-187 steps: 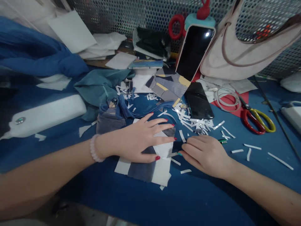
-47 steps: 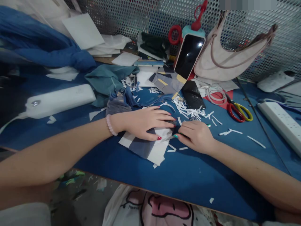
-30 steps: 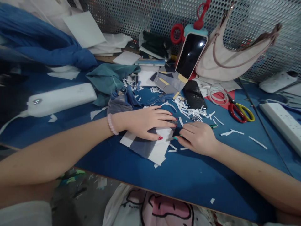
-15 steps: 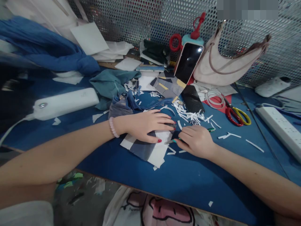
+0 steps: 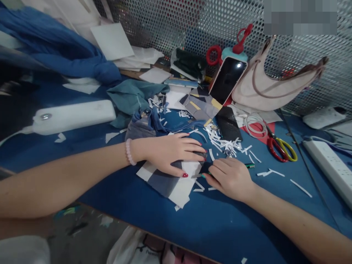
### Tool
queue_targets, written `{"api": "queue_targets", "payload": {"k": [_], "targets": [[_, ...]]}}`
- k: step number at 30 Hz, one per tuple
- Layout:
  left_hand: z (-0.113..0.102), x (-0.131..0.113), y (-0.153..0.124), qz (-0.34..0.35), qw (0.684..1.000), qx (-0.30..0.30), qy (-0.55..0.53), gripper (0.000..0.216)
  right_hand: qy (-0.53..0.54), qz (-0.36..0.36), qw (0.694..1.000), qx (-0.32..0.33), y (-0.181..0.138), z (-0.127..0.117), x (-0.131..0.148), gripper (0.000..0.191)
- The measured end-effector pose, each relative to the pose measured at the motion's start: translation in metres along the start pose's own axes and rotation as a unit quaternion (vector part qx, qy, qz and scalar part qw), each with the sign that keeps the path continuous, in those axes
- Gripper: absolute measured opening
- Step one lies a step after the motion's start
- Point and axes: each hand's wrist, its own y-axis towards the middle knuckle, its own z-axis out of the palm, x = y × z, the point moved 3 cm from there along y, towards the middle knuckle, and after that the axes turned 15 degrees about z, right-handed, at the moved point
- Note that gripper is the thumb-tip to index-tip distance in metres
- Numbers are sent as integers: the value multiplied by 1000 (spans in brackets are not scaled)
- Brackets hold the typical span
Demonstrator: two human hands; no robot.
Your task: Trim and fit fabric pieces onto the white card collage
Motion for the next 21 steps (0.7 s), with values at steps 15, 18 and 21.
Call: {"api": "queue_targets", "payload": {"k": [15, 18, 21], "targets": [[5, 7, 5, -42, 999, 6, -18, 49, 7, 8, 1000, -10, 1, -1, 1, 46], [4, 6, 5, -40, 999, 7, -18, 50, 3, 9, 1000, -14, 2, -2, 2, 45], [3, 5, 4, -33, 999, 8, -17, 51, 3, 4, 1000, -11, 3, -3, 3, 43]]}}
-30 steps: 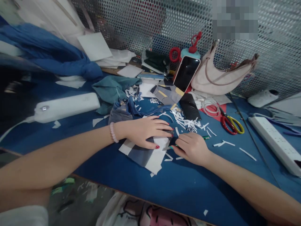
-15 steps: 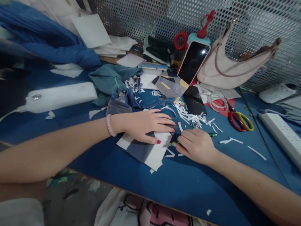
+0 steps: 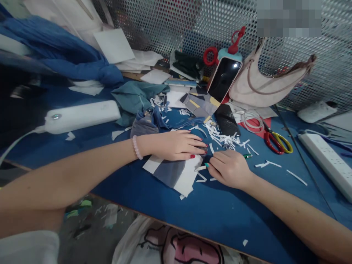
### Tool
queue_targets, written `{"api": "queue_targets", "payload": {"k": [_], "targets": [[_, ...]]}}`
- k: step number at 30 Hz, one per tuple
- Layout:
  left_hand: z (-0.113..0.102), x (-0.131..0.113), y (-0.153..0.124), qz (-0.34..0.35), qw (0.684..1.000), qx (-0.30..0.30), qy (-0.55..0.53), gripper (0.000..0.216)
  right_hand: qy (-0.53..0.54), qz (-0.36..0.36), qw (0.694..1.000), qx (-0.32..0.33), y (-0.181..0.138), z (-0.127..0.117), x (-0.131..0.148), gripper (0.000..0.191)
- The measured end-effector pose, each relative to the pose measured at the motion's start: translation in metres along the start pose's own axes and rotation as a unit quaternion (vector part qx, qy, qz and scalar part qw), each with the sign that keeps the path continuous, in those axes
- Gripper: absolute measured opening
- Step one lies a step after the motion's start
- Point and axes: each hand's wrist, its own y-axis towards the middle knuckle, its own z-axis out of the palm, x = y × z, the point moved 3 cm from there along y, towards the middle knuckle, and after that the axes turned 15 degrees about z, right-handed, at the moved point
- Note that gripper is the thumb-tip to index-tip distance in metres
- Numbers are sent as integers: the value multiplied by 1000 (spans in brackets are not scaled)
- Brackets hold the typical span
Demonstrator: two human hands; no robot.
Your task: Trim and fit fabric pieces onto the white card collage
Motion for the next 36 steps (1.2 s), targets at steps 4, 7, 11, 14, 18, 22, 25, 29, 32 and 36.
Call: {"api": "queue_targets", "payload": {"k": [4, 7, 11, 14, 18, 22, 25, 29, 32, 36], "targets": [[0, -1, -2, 8, 1000, 3, -2, 59, -11, 0, 1000, -4, 0, 0, 0, 44], [0, -2, -3, 11, 1000, 6, 0, 63, -21, 2, 1000, -7, -1, 0, -1, 43], [0, -2, -3, 18, 1000, 1, 5, 62, -25, -3, 1000, -9, -2, -1, -1, 42], [0, -2, -3, 18, 1000, 3, 5, 62, -23, -4, 1000, -8, -3, -1, 0, 42], [-1, -4, -2, 14, 1000, 4, 11, 63, -17, -3, 1000, -8, -3, 0, 0, 41], [-3, -5, -2, 20, 1000, -8, 14, 62, -17, -10, 1000, -21, -4, -1, 0, 42], [-3, -6, -2, 19, 1000, -5, 21, 62, -12, -17, 999, -27, -5, -2, 0, 42], [-5, -8, -2, 15, 1000, -5, 20, 61, -1, -15, 1000, -27, -6, -2, 0, 39], [-7, -10, -1, 16, 1000, -9, 19, 61, 7, -7, 1000, -26, -7, 0, -1, 37], [-8, -12, -1, 12, 1000, -3, 26, 62, 13, 3, 999, -32, -7, 1, -2, 35]]}}
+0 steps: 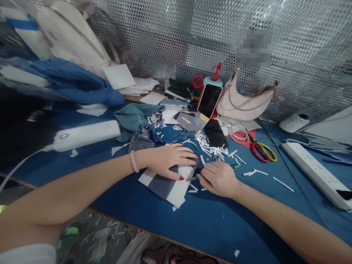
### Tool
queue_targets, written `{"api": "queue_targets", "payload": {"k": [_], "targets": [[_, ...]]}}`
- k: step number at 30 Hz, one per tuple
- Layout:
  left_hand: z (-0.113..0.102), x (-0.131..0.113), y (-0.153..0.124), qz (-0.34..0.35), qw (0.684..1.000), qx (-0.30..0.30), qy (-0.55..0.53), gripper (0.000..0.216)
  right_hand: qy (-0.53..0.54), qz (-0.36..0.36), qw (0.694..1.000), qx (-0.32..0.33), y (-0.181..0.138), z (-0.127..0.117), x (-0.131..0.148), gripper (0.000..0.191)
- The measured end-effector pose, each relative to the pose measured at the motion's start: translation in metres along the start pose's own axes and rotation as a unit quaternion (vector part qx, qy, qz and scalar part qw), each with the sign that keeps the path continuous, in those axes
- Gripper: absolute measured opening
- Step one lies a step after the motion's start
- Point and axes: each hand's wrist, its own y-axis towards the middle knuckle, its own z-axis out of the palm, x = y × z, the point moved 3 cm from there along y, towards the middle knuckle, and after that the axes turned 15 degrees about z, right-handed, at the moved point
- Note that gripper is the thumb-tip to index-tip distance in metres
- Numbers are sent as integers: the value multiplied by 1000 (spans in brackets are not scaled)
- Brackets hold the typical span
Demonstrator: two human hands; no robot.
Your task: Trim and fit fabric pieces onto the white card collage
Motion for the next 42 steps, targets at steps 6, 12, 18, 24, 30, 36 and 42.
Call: {"api": "queue_targets", "payload": {"k": [6, 12, 18, 24, 30, 36, 42], "targets": [[0, -1, 0, -5, 1000, 13, 10, 63, 11, -16, 1000, -7, 0, -2, 3, 38], [-1, -3, 1, -14, 1000, 22, 9, 63, 2, 14, 1000, -11, 4, -1, 1, 39], [0, -3, 0, -11, 1000, 16, 8, 63, 8, 10, 1000, 7, 3, 2, 1, 38], [1, -1, 0, -11, 1000, 22, 4, 64, 15, 1, 1000, 14, 1, 3, 0, 38], [2, 0, 0, -18, 999, 26, 4, 65, 11, 6, 1000, 0, 2, 3, 0, 44], [3, 1, 0, -16, 1000, 24, 4, 65, 23, -28, 999, 9, 3, 2, 2, 48], [3, 1, 1, -11, 1000, 17, 9, 64, 11, 8, 1000, 11, 1, 4, -2, 42]]}}
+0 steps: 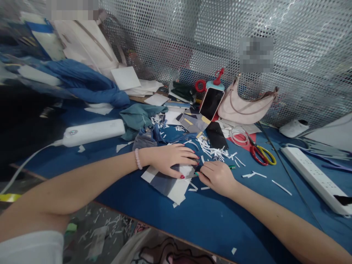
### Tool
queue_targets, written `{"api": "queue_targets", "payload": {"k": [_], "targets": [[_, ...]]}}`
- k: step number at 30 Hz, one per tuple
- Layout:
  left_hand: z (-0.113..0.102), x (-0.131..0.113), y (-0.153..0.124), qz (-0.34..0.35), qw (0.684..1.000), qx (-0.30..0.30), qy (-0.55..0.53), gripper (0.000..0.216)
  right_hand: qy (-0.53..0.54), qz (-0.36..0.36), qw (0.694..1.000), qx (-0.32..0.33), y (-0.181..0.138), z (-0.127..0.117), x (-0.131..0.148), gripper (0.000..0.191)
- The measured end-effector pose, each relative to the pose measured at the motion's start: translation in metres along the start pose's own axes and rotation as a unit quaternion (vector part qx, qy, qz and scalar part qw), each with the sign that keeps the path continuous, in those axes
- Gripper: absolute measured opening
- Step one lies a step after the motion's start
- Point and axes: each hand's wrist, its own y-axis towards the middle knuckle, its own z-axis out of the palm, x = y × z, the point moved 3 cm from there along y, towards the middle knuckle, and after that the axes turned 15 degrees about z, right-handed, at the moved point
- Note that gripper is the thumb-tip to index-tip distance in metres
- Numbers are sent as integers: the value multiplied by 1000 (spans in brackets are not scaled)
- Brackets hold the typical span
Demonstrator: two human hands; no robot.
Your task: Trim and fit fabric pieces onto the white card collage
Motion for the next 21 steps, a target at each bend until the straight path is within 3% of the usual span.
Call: {"api": "queue_targets", "payload": {"k": [21], "targets": [[2, 3, 0, 4, 1000, 8, -7, 63, -9, 1, 1000, -6, 1, -2, -1, 43]]}}
